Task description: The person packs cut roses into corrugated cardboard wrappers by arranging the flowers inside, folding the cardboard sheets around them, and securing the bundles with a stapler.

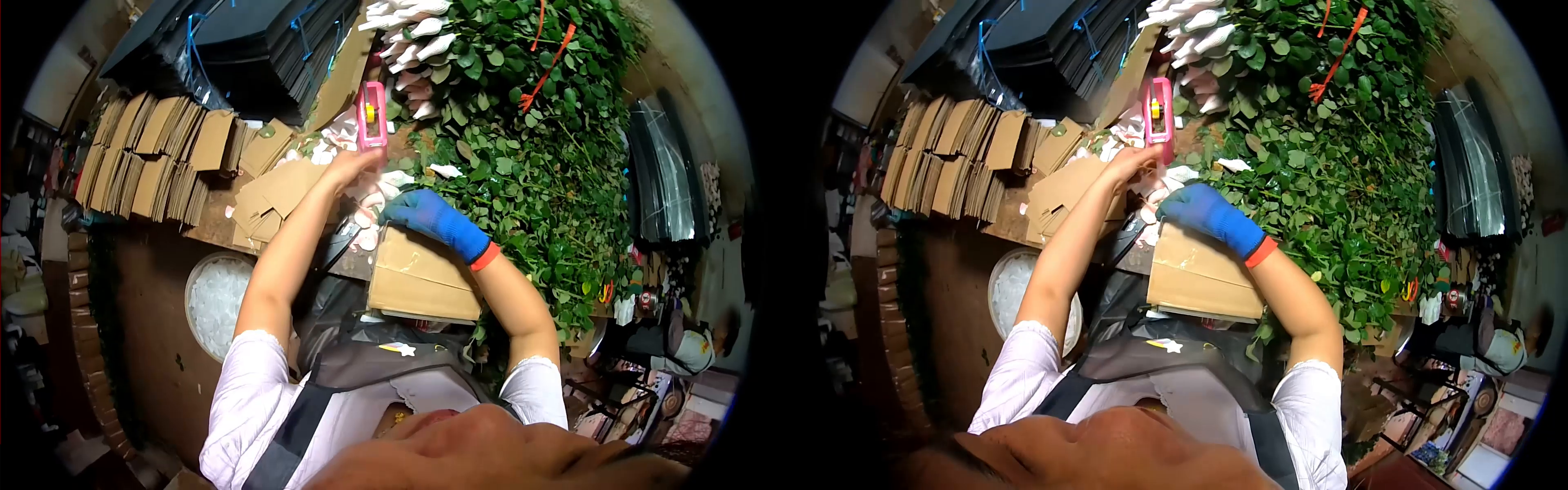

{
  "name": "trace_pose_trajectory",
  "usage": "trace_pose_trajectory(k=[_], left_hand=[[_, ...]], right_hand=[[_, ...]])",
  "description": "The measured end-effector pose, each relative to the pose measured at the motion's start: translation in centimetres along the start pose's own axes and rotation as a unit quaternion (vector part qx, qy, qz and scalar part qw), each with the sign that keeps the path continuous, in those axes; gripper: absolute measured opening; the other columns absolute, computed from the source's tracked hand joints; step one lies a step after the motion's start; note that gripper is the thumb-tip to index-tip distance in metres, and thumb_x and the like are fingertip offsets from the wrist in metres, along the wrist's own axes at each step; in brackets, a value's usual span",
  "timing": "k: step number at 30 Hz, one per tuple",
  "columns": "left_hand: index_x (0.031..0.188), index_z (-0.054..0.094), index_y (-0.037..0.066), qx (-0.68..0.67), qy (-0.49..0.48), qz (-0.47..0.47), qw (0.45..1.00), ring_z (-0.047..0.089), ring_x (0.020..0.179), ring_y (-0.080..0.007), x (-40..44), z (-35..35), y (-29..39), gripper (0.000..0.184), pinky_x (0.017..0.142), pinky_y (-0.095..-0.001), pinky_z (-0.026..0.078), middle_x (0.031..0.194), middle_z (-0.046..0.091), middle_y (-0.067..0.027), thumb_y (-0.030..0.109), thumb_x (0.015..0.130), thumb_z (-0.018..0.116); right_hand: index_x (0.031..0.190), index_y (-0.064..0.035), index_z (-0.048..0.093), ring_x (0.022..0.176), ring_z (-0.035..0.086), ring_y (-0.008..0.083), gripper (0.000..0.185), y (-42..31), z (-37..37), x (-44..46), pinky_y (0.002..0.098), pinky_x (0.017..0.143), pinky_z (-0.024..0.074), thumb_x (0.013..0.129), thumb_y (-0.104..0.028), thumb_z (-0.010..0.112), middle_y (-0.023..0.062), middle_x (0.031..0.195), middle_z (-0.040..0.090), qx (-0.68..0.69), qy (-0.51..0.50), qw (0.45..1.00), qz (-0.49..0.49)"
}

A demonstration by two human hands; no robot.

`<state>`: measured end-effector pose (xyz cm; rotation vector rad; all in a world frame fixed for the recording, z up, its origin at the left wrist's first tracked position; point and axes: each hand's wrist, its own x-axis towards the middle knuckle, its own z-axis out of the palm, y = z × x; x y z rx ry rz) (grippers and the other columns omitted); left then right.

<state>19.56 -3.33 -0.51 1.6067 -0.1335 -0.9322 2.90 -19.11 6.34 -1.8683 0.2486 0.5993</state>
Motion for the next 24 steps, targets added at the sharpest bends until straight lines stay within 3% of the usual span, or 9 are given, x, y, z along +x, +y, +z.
trace_pose_trajectory(k=[2,8,9,12,14,16,18,20,24], left_hand=[[0.086,0.075,0.001,0.06,-0.017,0.014,0.998,0.061,0.054,-0.0149,7.2,-1.1,-4.0,0.022,0.047,-0.0302,0.042,0.074,0.071,-0.0048,0.023,0.084,0.076],[0.1,0.077,0.003,0.152,0.045,0.079,0.984,0.071,0.076,-0.0155,7.0,1.0,-4.8,0.02,0.072,-0.0312,0.055,0.081,0.075,-0.0062,0.018,0.09,0.072],[0.104,0.077,0.002,0.149,0.07,0.191,0.968,0.07,0.078,-0.0159,3.0,2.8,-2.3,0.023,0.077,-0.0308,0.055,0.085,0.076,-0.0064,0.021,0.094,0.069],[0.108,0.079,0.01,0.131,0.005,0.372,0.919,0.063,0.111,-0.0227,-1.6,5.6,1.3,0.022,0.099,-0.0372,0.047,0.113,0.072,-0.0129,0.024,0.095,0.069],[0.107,0.08,0.017,0.267,-0.035,0.448,0.853,0.052,0.126,-0.031,-6.7,8.5,4.6,0.02,0.109,-0.0449,0.038,0.131,0.064,-0.0158,0.025,0.092,0.07],[0.11,0.08,0.018,0.356,-0.09,0.501,0.784,0.045,0.133,-0.0322,-11.4,12.3,6.5,0.021,0.114,-0.0458,0.032,0.14,0.058,-0.0153,0.022,0.092,0.07],[0.107,0.08,0.02,0.405,-0.101,0.582,0.698,0.045,0.131,-0.0374,-12.9,16.5,5.5,0.023,0.112,-0.0499,0.034,0.14,0.058,-0.0142,0.021,0.084,0.075],[0.102,0.081,0.019,0.434,-0.079,0.633,0.636,0.047,0.129,-0.0378,-13.7,20.3,4.2,0.023,0.11,-0.0517,0.036,0.139,0.058,-0.0135,0.021,0.079,0.077],[0.09,0.079,0.016,0.6,-0.027,0.589,0.541,0.041,0.139,-0.0415,-11.3,26.0,1.5,0.015,0.115,-0.0567,0.03,0.152,0.047,-0.0207,0.02,0.085,0.066]], right_hand=[[0.089,-0.0049,0.073,0.071,0.065,0.0234,0.03,0.5,-0.1,-0.2,0.0347,0.073,0.0525,0.089,-0.034,0.064,0.0143,0.078,0.069,-0.096,0.055,0.979,-0.173],[0.101,-0.0077,0.075,0.082,0.068,0.0289,0.033,0.2,0.0,-0.6,0.0379,0.078,0.0537,0.09,-0.037,0.063,0.015,0.092,0.072,-0.095,0.1,0.981,-0.137],[0.108,-0.0088,0.075,0.085,0.068,0.0263,0.031,0.4,0.4,-1.4,0.0362,0.08,0.0536,0.094,-0.033,0.062,0.013,0.096,0.072,-0.055,0.145,0.96,-0.234],[0.109,-0.0062,0.076,0.095,0.067,0.0169,0.027,-2.1,1.4,-9.4,0.0337,0.088,0.0525,0.1,-0.027,0.061,0.0067,0.104,0.074,0.105,0.17,0.953,-0.228],[0.11,-0.0017,0.075,0.1,0.067,0.0157,0.03,-1.3,2.9,-15.2,0.0325,0.09,0.052,0.101,-0.026,0.06,0.007,0.107,0.074,0.186,0.118,0.925,-0.31],[0.112,0.0027,0.073,0.1,0.069,0.0177,0.032,1.6,3.7,-20.5,0.0323,0.093,0.0524,0.101,-0.025,0.061,0.0095,0.108,0.075,0.183,0.071,0.95,-0.242],[0.111,0.004,0.072,0.1,0.071,0.0205,0.034,6.1,5.8,-23.5,0.0336,0.094,0.0534,0.101,-0.027,0.062,0.0129,0.108,0.075,0.334,0.054,0.913,-0.229],[0.108,0.0026,0.069,0.099,0.072,0.0236,0.034,11.0,8.3,-24.4,0.037,0.093,0.0551,0.105,-0.029,0.057,0.0148,0.102,0.075,0.467,0.108,0.831,-0.283],[0.122,0.0003,0.063,0.096,0.071,0.0224,0.038,13.1,9.8,-25.7,0.0359,0.09,0.0569,0.106,-0.033,0.054,0.0121,0.106,0.073,0.489,0.286,0.805,-0.178]])
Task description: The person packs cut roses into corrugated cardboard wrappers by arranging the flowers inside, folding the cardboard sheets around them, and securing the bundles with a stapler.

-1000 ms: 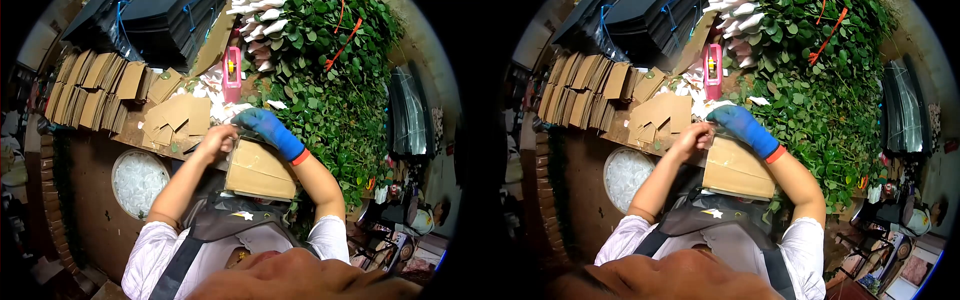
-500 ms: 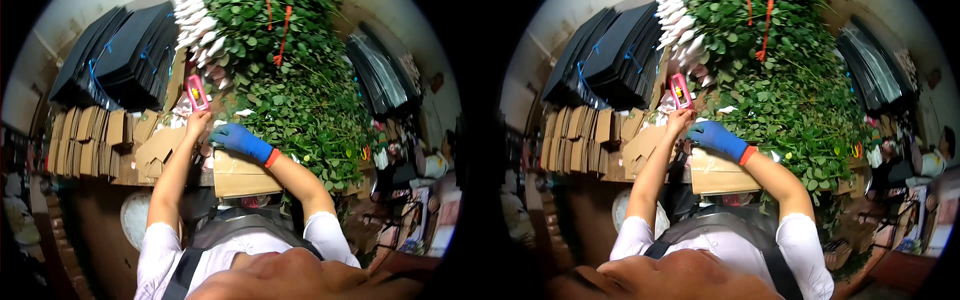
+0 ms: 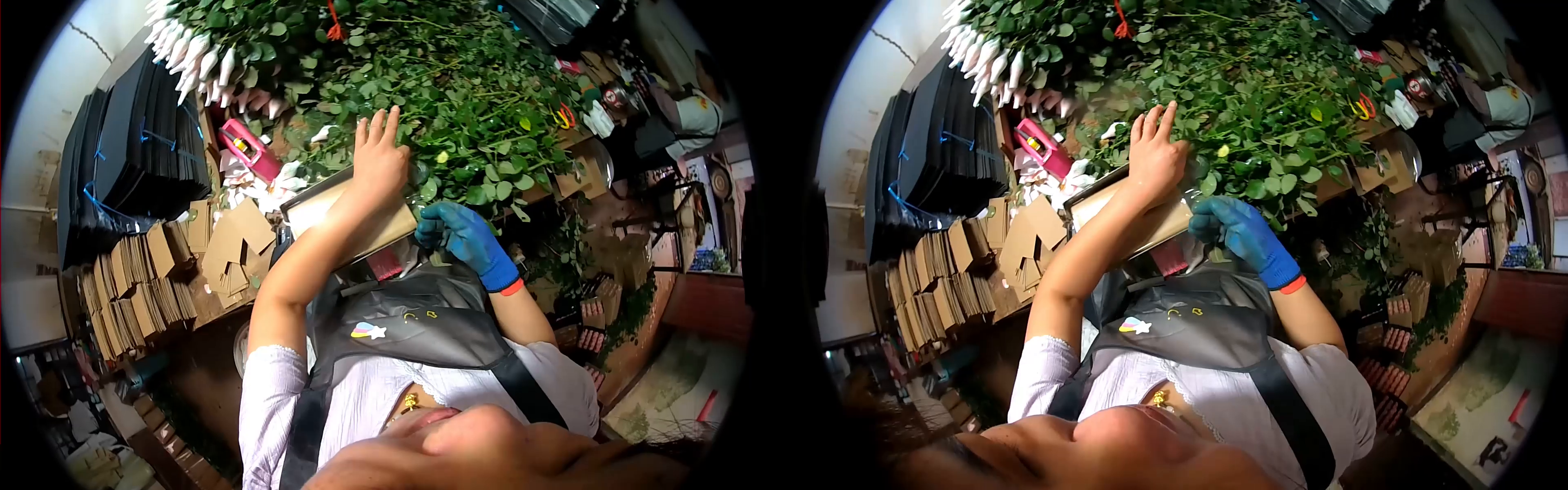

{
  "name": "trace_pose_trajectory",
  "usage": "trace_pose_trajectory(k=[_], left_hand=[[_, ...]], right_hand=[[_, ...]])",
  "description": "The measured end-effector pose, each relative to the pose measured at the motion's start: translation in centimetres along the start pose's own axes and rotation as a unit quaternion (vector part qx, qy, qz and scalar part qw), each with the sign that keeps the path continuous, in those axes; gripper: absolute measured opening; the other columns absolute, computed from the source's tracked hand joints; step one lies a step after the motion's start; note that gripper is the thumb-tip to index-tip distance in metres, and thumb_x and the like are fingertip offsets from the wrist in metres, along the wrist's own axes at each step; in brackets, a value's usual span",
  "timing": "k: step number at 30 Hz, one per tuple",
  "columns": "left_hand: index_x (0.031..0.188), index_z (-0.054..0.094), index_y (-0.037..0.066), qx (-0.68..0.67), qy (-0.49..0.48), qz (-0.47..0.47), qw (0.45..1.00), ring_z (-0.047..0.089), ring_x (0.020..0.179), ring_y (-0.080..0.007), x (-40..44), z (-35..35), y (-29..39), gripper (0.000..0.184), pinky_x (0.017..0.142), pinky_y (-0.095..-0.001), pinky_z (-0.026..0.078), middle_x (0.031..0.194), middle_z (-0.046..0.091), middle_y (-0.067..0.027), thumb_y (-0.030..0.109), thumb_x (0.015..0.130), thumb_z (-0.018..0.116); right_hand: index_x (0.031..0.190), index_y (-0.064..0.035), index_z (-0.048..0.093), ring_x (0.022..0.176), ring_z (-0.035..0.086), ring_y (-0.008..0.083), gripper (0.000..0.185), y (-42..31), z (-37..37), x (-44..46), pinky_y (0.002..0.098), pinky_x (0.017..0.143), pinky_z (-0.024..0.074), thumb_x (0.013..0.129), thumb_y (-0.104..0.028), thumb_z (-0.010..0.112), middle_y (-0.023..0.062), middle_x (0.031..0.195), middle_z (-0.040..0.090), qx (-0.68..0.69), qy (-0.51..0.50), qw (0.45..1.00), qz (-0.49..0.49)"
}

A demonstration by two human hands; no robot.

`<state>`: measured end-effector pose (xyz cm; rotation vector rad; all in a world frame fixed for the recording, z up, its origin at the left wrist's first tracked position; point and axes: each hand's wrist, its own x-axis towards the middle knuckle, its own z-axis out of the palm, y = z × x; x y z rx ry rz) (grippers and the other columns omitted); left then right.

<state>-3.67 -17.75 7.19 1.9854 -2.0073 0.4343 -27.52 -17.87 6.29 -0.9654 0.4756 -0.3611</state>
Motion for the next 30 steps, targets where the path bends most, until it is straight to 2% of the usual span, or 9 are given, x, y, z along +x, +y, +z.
trace_pose_trajectory(k=[3,6,10,14,16,23,25,27,30], left_hand=[[0.11,0.076,0.008,0.085,-0.132,-0.073,0.985,0.024,0.151,-0.0435,0.5,2.7,1.4,0.031,0.118,-0.0637,0.021,0.16,0.034,-0.0255,0.022,0.09,0.057],[0.137,0.061,0.01,0.039,-0.108,-0.106,0.988,0.029,0.149,-0.0417,0.2,3.2,0.9,0.05,0.119,-0.0573,0.026,0.158,0.038,-0.0251,0.016,0.088,0.057],[0.132,0.061,0.007,-0.214,0.04,-0.091,0.972,0.04,0.141,-0.0424,-0.2,1.8,-0.8,0.046,0.117,-0.0479,0.032,0.144,0.052,-0.0224,-0.001,0.087,0.057],[0.129,0.062,0.006,-0.35,0.064,-0.125,0.926,0.046,0.139,-0.0374,-1.7,-1.6,-1.5,0.044,0.116,-0.0441,0.036,0.14,0.057,-0.0167,-0.006,0.087,0.053],[0.129,0.063,0.005,-0.387,0.067,-0.115,0.913,0.05,0.136,-0.0333,-3.5,-2.3,-2.0,0.044,0.114,-0.0412,0.037,0.137,0.06,-0.0152,-0.007,0.088,0.052],[0.124,0.063,-0.002,-0.426,0.166,-0.242,0.856,0.064,0.115,-0.0272,-13.2,-7.8,-2.7,0.035,0.105,-0.0378,0.045,0.119,0.069,-0.0144,-0.006,0.092,0.052],[0.127,0.061,-0.002,-0.472,0.236,-0.339,0.779,0.065,0.112,-0.0232,-17.9,-7.3,-3.8,0.032,0.103,-0.0363,0.047,0.118,0.069,-0.0138,-0.003,0.097,0.053],[0.13,0.059,-0.001,-0.495,0.288,-0.434,0.696,0.065,0.112,-0.0192,-22.1,-5.6,-4.8,0.03,0.099,-0.0334,0.049,0.118,0.069,-0.0124,0.001,0.1,0.054],[0.133,0.057,0.002,-0.493,0.271,-0.527,0.637,0.062,0.101,-0.0111,-26.3,-3.7,-4.7,0.03,0.081,-0.0246,0.048,0.122,0.066,-0.0087,0.006,0.103,0.055]], right_hand=[[0.126,0.0002,0.062,0.098,0.071,0.0226,0.036,1.0,-1.4,-0.7,0.037,0.09,0.0582,0.107,-0.029,0.054,0.013,0.111,0.072,0.0,0.032,0.995,0.093],[0.126,0.0018,0.061,0.1,0.072,0.0228,0.035,5.7,-2.4,-2.6,0.0385,0.086,0.0599,0.105,-0.026,0.057,0.0142,0.112,0.072,0.014,0.006,0.993,0.116],[0.126,0.0024,0.06,0.097,0.072,0.0234,0.031,11.6,-4.2,0.5,0.0371,0.082,0.0609,0.105,-0.019,0.055,0.015,0.11,0.071,-0.01,0.058,0.979,0.197],[0.13,-0.0059,0.061,0.108,0.067,0.0275,0.034,18.4,-8.4,4.7,0.04,0.093,0.0551,0.1,-0.02,0.058,0.0127,0.121,0.068,-0.318,0.144,0.935,-0.068],[0.132,-0.0094,0.061,0.112,0.065,0.0299,0.037,17.3,-9.1,3.7,0.0415,0.098,0.0525,0.097,-0.024,0.059,0.0114,0.126,0.066,-0.427,0.136,0.884,-0.135],[0.113,-0.0169,0.074,0.091,0.07,0.0359,0.035,6.0,-8.4,2.8,0.042,0.082,0.0559,0.091,-0.043,0.066,0.019,0.103,0.073,-0.689,0.016,0.718,0.097],[0.11,-0.0096,0.075,0.084,0.073,0.0276,0.03,-1.7,-2.0,0.0,0.038,0.084,0.0572,0.093,-0.033,0.068,0.0123,0.098,0.075,-0.608,-0.055,0.788,0.078],[0.106,-0.0094,0.076,0.077,0.072,0.0272,0.024,-3.4,3.0,0.0,0.0367,0.08,0.0575,0.093,-0.029,0.07,0.0102,0.096,0.075,-0.432,-0.096,0.893,-0.077],[0.121,-0.0093,0.07,0.105,0.067,0.0311,0.035,-2.9,10.2,4.3,0.041,0.091,0.0535,0.091,-0.026,0.071,0.0129,0.118,0.07,-0.499,-0.188,0.768,-0.354]])
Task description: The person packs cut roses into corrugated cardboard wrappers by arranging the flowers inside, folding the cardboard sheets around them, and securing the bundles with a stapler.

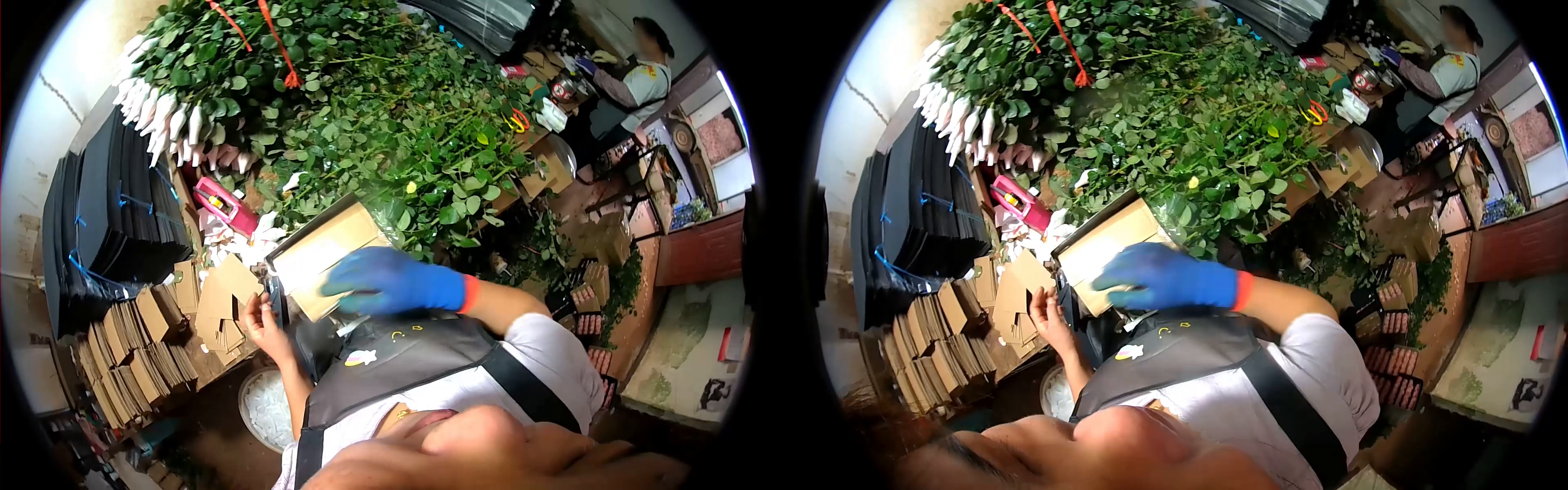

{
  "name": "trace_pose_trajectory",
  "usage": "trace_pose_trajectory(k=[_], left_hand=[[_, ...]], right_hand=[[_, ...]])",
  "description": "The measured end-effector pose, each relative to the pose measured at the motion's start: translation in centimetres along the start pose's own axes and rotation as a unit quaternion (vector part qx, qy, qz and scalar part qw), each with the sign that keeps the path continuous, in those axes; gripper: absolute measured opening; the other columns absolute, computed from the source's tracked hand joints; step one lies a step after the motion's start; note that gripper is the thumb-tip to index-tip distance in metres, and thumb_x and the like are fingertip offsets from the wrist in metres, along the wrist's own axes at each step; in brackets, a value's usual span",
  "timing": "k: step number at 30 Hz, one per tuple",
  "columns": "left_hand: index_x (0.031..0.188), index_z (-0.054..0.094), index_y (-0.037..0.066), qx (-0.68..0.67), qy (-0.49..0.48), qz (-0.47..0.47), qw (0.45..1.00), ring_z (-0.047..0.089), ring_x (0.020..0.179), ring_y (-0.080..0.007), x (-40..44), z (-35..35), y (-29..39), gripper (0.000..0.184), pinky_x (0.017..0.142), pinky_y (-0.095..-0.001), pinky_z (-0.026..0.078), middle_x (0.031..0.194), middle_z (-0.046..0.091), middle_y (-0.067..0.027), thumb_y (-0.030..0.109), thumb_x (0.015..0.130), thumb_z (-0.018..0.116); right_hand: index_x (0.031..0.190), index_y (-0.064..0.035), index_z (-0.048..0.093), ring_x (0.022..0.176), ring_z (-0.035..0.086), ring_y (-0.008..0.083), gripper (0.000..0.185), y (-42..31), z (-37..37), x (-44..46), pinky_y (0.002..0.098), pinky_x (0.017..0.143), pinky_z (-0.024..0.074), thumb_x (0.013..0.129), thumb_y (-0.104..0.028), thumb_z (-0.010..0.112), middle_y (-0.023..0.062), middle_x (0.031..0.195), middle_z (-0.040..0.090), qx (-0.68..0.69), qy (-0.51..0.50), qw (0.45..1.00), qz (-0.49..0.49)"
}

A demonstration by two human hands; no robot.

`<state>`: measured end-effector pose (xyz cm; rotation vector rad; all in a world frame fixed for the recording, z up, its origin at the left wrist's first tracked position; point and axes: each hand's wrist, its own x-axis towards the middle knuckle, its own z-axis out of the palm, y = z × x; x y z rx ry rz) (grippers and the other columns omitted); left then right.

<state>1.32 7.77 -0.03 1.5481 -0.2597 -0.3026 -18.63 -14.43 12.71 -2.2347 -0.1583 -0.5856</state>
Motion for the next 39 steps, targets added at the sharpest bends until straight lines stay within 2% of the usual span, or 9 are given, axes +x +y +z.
trace_pose_trajectory(k=[4,10,14,16,20,24,27,32,39], left_hand=[[0.14,0.05,0.007,-0.077,0.04,-0.014,0.996,0.059,0.105,-0.01,-1.8,-0.1,0.2,0.036,0.086,-0.0234,0.047,0.127,0.063,-0.0055,0.011,0.104,0.054],[0.14,0.05,0.008,-0.107,0.077,-0.039,0.991,0.059,0.119,-0.0183,-2.3,-2.5,-0.3,0.037,0.098,-0.0331,0.047,0.132,0.06,-0.0087,0.016,0.104,0.056],[0.146,0.045,-0.001,-0.081,-0.154,-0.22,0.96,0.054,0.13,-0.0243,-1.6,1.5,2.3,0.056,0.108,-0.0374,0.043,0.144,0.054,-0.0166,0.04,0.107,0.049],[0.149,0.043,0.002,-0.231,-0.37,-0.265,0.86,0.052,0.133,-0.0262,-0.3,4.2,2.1,0.065,0.11,-0.0404,0.041,0.147,0.053,-0.0145,0.052,0.107,0.041],[0.151,0.042,0.005,-0.29,-0.4,-0.242,0.835,0.056,0.125,-0.0175,-0.2,7.1,5.4,0.056,0.1,-0.0332,0.046,0.139,0.059,-0.0098,0.034,0.104,0.051],[0.153,0.038,0.002,-0.154,-0.405,-0.042,0.9,0.059,0.11,-0.0145,-2.3,10.4,11.5,0.067,0.088,-0.0272,0.049,0.133,0.058,-0.0064,0.004,0.088,0.055],[0.159,0.028,0.002,-0.122,-0.464,0.07,0.874,0.053,0.129,-0.0176,-4.5,12.7,15.8,0.072,0.102,-0.0316,0.047,0.143,0.054,-0.0097,-0.004,0.09,0.048],[0.153,0.036,-0.004,-0.025,-0.544,0.401,0.737,0.055,0.133,-0.0379,-8.7,15.8,21.5,0.07,0.109,-0.0361,0.045,0.149,0.051,-0.0238,-0.002,0.086,0.055],[0.154,0.034,-0.005,-0.193,-0.612,0.269,0.718,0.054,0.136,-0.0262,-10.0,19.6,23.0,0.066,0.11,-0.033,0.04,0.148,0.053,-0.0212,-0.007,0.089,0.042]], right_hand=[[0.109,-0.0129,0.07,0.113,0.061,0.0294,0.045,3.0,8.1,6.7,0.0515,0.115,0.0354,0.087,-0.052,0.065,0.0079,0.111,0.069,-0.185,-0.079,0.944,-0.261],[0.069,-0.0151,0.072,0.101,0.064,0.0264,0.053,1.8,8.1,11.0,0.0546,0.123,0.0248,0.093,-0.058,0.053,0.0046,0.07,0.068,-0.286,-0.358,0.856,-0.24],[0.058,-0.0149,0.063,0.087,0.066,0.0252,0.051,-1.1,1.4,9.9,0.0537,0.118,0.0338,0.096,-0.047,0.057,0.0025,0.06,0.063,-0.234,-0.183,0.929,-0.222],[0.06,-0.0134,0.063,0.096,0.068,0.0256,0.046,-3.3,-1.6,7.6,0.0517,0.111,0.0424,0.095,-0.042,0.061,0.0027,0.063,0.066,-0.191,-0.022,0.955,-0.224],[0.075,-0.0036,0.072,0.093,0.071,0.0281,0.05,-8.4,-7.4,-3.7,0.0421,0.094,0.0534,0.105,-0.038,0.052,0.0115,0.085,0.073,0.224,0.046,0.971,0.066],[0.104,0.0,0.072,0.087,0.071,0.0278,0.071,-3.6,-4.9,-18.7,0.0414,0.088,0.0541,0.105,-0.061,0.037,0.0106,0.097,0.075,0.263,0.265,0.749,0.547],[0.146,0.0003,0.048,0.127,0.057,0.0298,0.077,-1.3,-3.1,-21.2,0.0447,0.111,0.0433,0.102,-0.062,0.042,0.0192,0.141,0.058,0.669,0.38,0.575,0.277],[0.147,0.0008,0.045,0.128,0.056,0.0314,0.077,-4.1,-6.4,-20.9,0.0454,0.111,0.044,0.102,-0.061,0.043,0.0208,0.142,0.056,0.599,0.497,0.619,0.106],[0.149,0.0016,0.042,0.129,0.055,0.0337,0.077,-6.7,-10.9,-23.9,0.0463,0.11,0.0449,0.102,-0.059,0.046,0.0229,0.143,0.054,0.413,0.65,0.637,0.049]])
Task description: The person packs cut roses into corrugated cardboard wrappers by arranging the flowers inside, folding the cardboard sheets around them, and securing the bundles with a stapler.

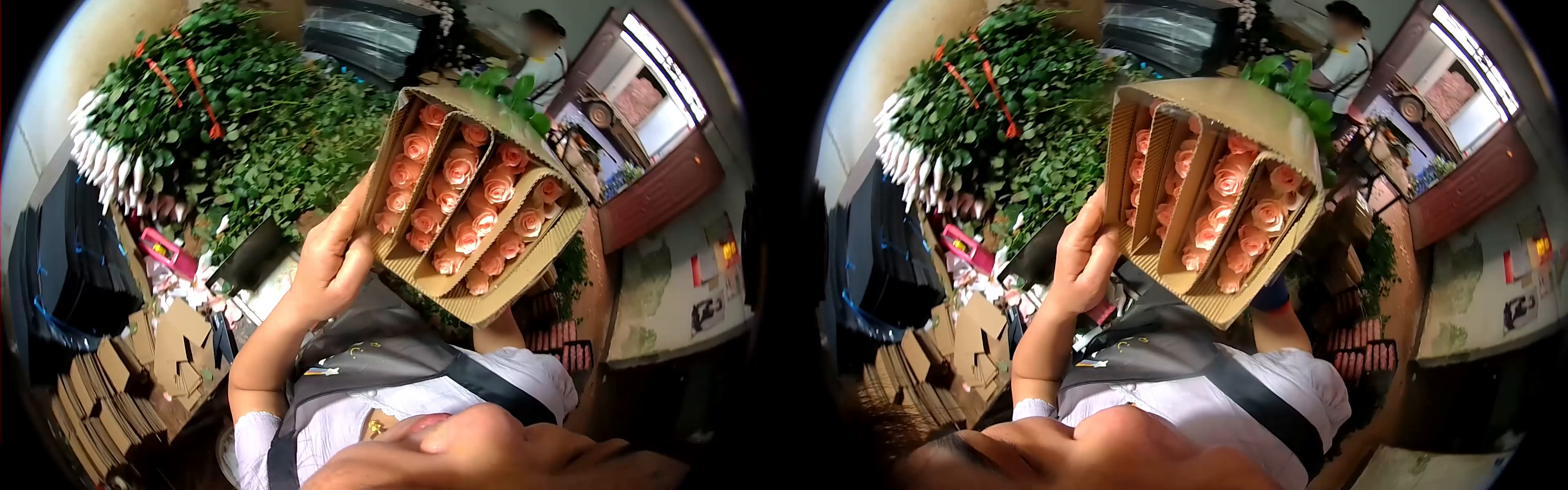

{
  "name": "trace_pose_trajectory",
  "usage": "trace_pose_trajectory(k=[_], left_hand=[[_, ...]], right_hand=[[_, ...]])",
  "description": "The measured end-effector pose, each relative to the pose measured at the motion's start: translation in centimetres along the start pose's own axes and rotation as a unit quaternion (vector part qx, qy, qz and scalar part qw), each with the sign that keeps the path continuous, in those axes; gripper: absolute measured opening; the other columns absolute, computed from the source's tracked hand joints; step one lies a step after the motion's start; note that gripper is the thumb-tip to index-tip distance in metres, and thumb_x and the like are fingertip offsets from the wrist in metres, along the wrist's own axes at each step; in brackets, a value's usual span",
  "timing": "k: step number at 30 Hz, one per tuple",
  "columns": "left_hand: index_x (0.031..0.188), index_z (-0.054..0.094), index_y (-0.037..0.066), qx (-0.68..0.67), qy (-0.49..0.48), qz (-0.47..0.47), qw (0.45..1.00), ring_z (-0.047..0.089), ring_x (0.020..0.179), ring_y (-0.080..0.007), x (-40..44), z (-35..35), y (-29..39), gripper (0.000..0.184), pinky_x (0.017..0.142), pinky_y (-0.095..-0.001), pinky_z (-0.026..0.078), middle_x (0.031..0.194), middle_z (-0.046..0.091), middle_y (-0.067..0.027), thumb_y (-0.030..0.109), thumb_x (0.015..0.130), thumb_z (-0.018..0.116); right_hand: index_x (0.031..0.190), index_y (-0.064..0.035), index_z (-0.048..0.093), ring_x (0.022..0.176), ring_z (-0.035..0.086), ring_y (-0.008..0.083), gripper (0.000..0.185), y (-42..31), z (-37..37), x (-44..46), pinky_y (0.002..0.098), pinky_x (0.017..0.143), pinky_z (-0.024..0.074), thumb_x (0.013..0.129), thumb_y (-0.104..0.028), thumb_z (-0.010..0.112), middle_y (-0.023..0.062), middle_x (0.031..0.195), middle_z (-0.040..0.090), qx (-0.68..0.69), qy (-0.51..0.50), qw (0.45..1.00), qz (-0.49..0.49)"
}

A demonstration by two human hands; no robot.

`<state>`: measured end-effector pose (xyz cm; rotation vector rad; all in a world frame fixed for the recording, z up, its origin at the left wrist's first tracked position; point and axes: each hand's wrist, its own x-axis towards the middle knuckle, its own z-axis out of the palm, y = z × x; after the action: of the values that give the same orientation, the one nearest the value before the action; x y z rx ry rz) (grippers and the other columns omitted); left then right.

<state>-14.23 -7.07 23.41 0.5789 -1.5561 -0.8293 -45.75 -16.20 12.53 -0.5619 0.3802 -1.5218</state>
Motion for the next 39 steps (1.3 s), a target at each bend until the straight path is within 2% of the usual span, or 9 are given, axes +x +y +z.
trace_pose_trajectory(k=[7,13,17,22,29,31,33,34,39], left_hand=[[0.157,0.034,0.006,0.088,-0.007,-0.044,0.995,0.066,0.118,-0.0293,0.5,3.2,-3.4,0.074,0.097,-0.0345,0.05,0.137,0.06,-0.0237,-0.008,0.085,0.046],[0.153,0.034,-0.008,0.015,-0.001,-0.134,0.991,0.052,0.131,-0.0183,-0.4,1.4,-4.0,0.062,0.112,-0.0285,0.034,0.142,0.056,-0.014,-0.009,0.091,0.038],[0.147,0.045,-0.002,-0.133,0.125,-0.214,0.96,0.055,0.128,-0.0236,-1.7,-1.8,-5.4,0.051,0.11,-0.0359,0.04,0.138,0.059,-0.0148,0.028,0.105,0.047],[0.145,0.043,-0.005,0.201,0.168,-0.135,0.956,0.057,0.128,-0.0322,-3.1,-8.2,0.1,0.089,0.105,-0.0404,0.047,0.141,0.055,-0.0251,0.055,0.087,0.071],[0.157,-0.005,-0.007,0.399,0.225,-0.175,0.871,0.029,0.146,-0.0399,-12.4,-8.2,3.2,0.158,0.12,-0.0425,0.028,0.157,0.021,-0.0328,0.065,0.055,0.092],[0.159,-0.007,-0.002,0.312,0.349,-0.15,0.871,0.024,0.15,-0.0341,-16.2,-7.4,4.1,0.157,0.121,-0.0434,0.027,0.162,0.013,-0.0287,0.054,0.055,0.097],[0.153,0.034,-0.002,0.018,0.392,-0.099,0.914,0.05,0.134,-0.027,-20.3,-4.4,7.0,0.117,0.108,-0.0402,0.045,0.143,0.053,-0.0186,0.03,0.061,0.099],[0.137,0.055,-0.002,0.099,0.47,-0.05,0.875,0.061,0.123,-0.0265,-23.8,-3.1,4.8,0.076,0.105,-0.0412,0.049,0.127,0.066,-0.0132,0.03,0.077,0.086],[0.134,0.057,0.0,0.027,0.792,0.044,0.608,0.063,0.117,-0.0286,-38.6,9.8,8.8,0.064,0.102,-0.0438,0.051,0.127,0.066,-0.0152,0.035,0.083,0.073]], right_hand=[[0.151,0.0024,0.038,0.13,0.054,0.0359,0.078,-1.2,-1.0,0.0,0.0472,0.109,0.0459,0.102,-0.057,0.048,0.0251,0.145,0.051,-0.081,0.078,0.99,-0.09],[0.152,0.0031,0.035,0.131,0.053,0.0379,0.079,0.2,-0.5,-0.1,0.048,0.108,0.0467,0.101,-0.056,0.05,0.027,0.146,0.049,-0.193,0.095,0.972,-0.099],[0.153,0.0035,0.032,0.132,0.052,0.0391,0.08,2.1,1.8,2.1,0.0485,0.108,0.0472,0.101,-0.054,0.051,0.0282,0.147,0.047,-0.277,0.054,0.954,-0.098],[0.154,0.0041,0.03,0.132,0.051,0.0407,0.081,6.8,8.9,6.6,0.0491,0.107,0.0479,0.101,-0.053,0.052,0.0297,0.148,0.046,-0.383,-0.124,0.909,-0.108],[0.155,0.0048,0.026,0.134,0.05,0.043,0.083,15.4,22.0,4.3,0.05,0.107,0.0489,0.1,-0.051,0.055,0.0319,0.15,0.043,-0.315,-0.476,0.809,-0.138],[0.156,0.005,0.025,0.134,0.05,0.0436,0.084,17.2,25.1,1.5,0.0503,0.106,0.0491,0.1,-0.051,0.055,0.0325,0.15,0.042,-0.246,-0.571,0.772,-0.136],[0.156,0.0053,0.024,0.134,0.049,0.0443,0.085,18.4,27.5,-2.0,0.0505,0.106,0.0494,0.1,-0.05,0.056,0.0331,0.151,0.042,-0.174,-0.656,0.725,-0.119],[0.157,0.0054,0.023,0.135,0.049,0.0446,0.085,18.5,28.3,-4.0,0.0507,0.106,0.0495,0.1,-0.05,0.056,0.0334,0.151,0.041,-0.14,-0.687,0.706,-0.1],[0.156,0.0072,0.024,0.135,0.05,0.0452,0.086,21.6,30.2,-11.9,0.0531,0.112,0.0419,0.1,-0.048,0.057,0.0324,0.151,0.042,-0.116,-0.822,0.546,-0.115]])
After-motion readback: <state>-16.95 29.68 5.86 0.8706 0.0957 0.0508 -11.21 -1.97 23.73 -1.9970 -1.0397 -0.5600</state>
